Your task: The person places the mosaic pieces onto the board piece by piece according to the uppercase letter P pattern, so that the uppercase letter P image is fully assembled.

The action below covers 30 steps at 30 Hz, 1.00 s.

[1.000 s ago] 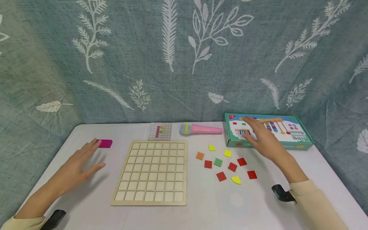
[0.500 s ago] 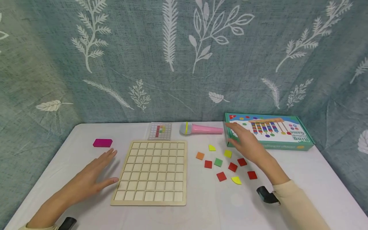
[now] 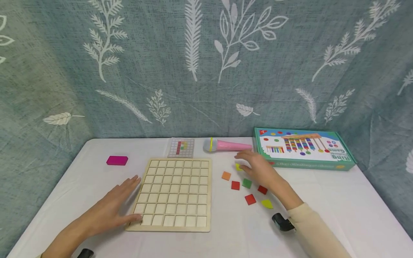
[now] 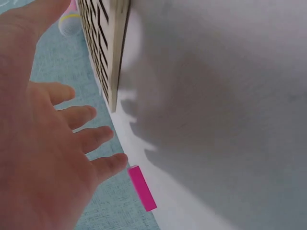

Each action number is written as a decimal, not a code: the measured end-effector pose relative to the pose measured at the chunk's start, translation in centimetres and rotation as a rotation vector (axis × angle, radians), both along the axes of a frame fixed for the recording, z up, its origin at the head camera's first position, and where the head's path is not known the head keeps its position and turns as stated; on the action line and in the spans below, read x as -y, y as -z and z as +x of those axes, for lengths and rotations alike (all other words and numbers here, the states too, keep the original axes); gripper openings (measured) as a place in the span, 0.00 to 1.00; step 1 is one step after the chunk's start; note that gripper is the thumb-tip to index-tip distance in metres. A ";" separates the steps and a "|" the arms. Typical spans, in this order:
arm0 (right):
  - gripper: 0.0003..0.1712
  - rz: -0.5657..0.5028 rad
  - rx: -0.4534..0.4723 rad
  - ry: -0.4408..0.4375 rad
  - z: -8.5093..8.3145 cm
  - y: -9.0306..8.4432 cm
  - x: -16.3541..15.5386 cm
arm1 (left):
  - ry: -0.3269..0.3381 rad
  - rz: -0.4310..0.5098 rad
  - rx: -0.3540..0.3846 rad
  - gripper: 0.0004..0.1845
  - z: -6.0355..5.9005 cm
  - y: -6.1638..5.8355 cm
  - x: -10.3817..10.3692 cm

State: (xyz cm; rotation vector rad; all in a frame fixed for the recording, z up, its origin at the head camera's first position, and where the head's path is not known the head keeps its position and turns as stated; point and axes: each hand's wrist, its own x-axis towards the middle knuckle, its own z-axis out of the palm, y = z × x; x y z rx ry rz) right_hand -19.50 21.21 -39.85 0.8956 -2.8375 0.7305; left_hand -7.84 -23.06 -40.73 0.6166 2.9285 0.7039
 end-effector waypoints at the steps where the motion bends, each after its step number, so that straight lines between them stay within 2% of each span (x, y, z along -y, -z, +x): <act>1: 0.21 0.000 0.002 -0.006 -0.1 0.2 0.1 | -0.002 0.007 0.015 0.58 0.1 0.1 0.0; 4: 0.20 -0.011 0.025 -0.023 -0.4 0.7 0.3 | 0.007 0.014 0.069 0.62 0.3 0.3 -0.2; 7: 0.19 -0.016 0.091 -0.007 -0.6 1.2 0.6 | 0.017 0.012 0.136 0.66 0.5 0.5 -0.2; 9: 0.18 -0.011 0.135 0.008 -0.7 1.5 0.9 | 0.025 0.001 0.155 0.67 0.7 0.6 -0.3; 12: 0.18 0.012 0.164 0.026 -0.8 1.7 1.4 | 0.023 -0.019 0.157 0.66 0.8 0.6 -0.3; 20: 0.18 0.043 0.149 0.045 -1.0 1.4 1.6 | 0.025 -0.068 0.105 0.64 0.8 0.7 -0.7; 30: 0.16 0.023 0.125 0.053 -1.3 1.0 1.8 | 0.022 -0.102 0.073 0.63 0.9 0.7 -0.9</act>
